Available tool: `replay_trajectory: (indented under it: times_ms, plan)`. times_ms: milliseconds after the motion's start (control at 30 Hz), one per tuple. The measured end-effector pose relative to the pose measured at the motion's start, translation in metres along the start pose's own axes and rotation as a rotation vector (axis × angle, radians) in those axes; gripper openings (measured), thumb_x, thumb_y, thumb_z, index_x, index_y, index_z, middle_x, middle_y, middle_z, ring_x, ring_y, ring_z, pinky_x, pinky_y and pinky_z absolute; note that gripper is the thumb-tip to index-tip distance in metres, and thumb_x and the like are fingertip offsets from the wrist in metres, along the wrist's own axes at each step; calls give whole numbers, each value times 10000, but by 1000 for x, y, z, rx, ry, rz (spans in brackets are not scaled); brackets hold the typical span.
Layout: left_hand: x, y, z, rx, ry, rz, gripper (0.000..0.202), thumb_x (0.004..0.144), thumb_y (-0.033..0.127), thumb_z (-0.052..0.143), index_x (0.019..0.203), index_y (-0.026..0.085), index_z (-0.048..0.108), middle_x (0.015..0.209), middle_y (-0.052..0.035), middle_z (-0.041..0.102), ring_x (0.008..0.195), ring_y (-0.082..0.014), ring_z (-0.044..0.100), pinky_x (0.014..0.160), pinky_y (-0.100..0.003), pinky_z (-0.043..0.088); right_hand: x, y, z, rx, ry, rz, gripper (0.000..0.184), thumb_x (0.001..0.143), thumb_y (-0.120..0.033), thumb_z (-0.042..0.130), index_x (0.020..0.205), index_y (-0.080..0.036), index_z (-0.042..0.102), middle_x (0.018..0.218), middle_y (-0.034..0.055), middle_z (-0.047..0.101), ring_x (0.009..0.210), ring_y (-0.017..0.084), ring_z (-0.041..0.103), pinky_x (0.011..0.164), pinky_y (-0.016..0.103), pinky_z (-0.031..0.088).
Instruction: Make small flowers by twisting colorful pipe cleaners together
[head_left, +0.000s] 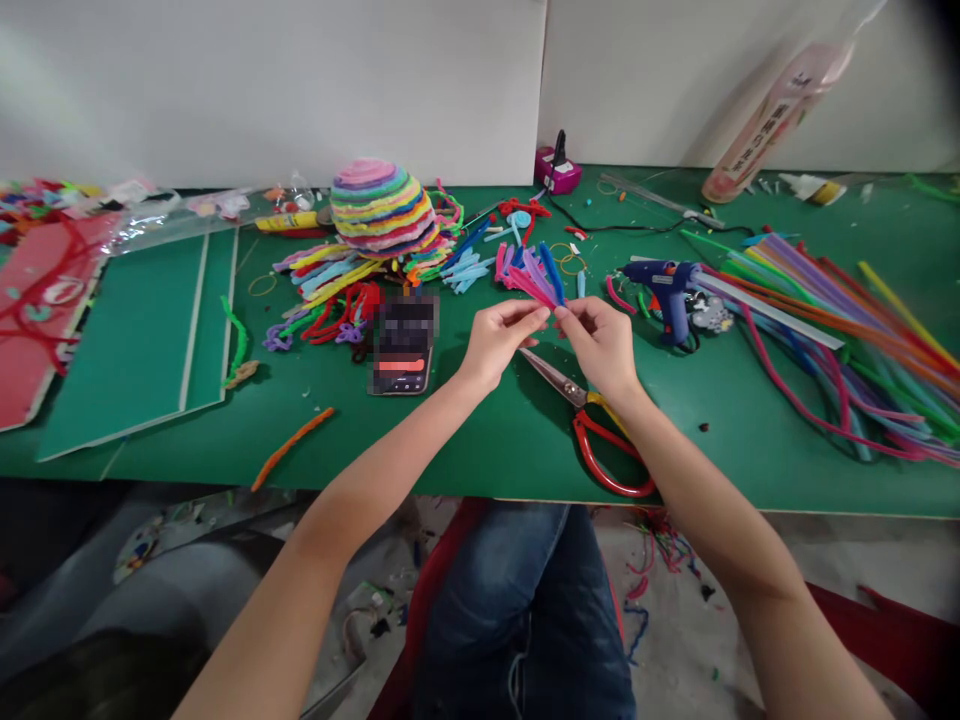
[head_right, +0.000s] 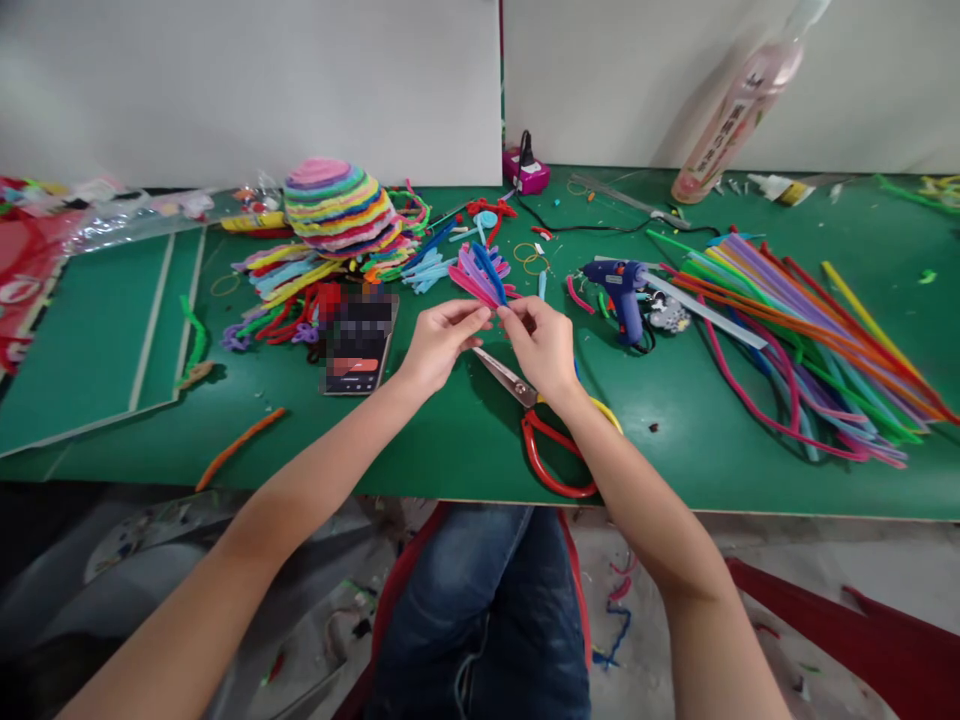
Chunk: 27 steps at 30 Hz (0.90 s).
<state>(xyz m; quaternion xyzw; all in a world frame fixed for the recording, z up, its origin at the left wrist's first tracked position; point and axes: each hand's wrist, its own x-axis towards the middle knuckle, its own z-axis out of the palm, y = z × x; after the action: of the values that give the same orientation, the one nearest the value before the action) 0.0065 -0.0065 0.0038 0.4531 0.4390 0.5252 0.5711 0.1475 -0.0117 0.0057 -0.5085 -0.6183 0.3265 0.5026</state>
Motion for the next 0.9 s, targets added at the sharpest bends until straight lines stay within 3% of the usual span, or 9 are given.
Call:
replay_trajectory:
  times_ms: [333,500,667,900]
  plan:
    - [6,-1,-5,93,131,38,191,676,337,727,745,171,664,708,-11,663,601,-88,580,462,-175,436,2,0,-6,-206,-110,-119,246,738,-433,679,816,-201,704,753,19,704,646,138,612,634,294,474]
    - [10,0,-12,298,5,177,195,728,349,684,737,160,638,704,-30,656,657,-121,595,514,-206,457,8,-2,-11,-4,-71,-38,219,775,-408,636,856,-209,679,732,9,674,627,120,595,614,277,494]
    - [10,-3,-14,438,-163,262,228,764,384,654,744,159,627,719,-29,657,674,-127,596,623,-248,491,12,4,-9,141,-100,45,177,691,-353,719,718,-207,623,636,-21,623,576,114,587,585,279,496]
    - [8,-1,-13,372,-127,309,241,738,383,686,847,173,640,824,-33,691,744,-131,638,686,-254,518,11,5,-7,169,-92,93,185,662,-363,732,671,-200,643,606,-24,628,567,120,602,573,276,498]
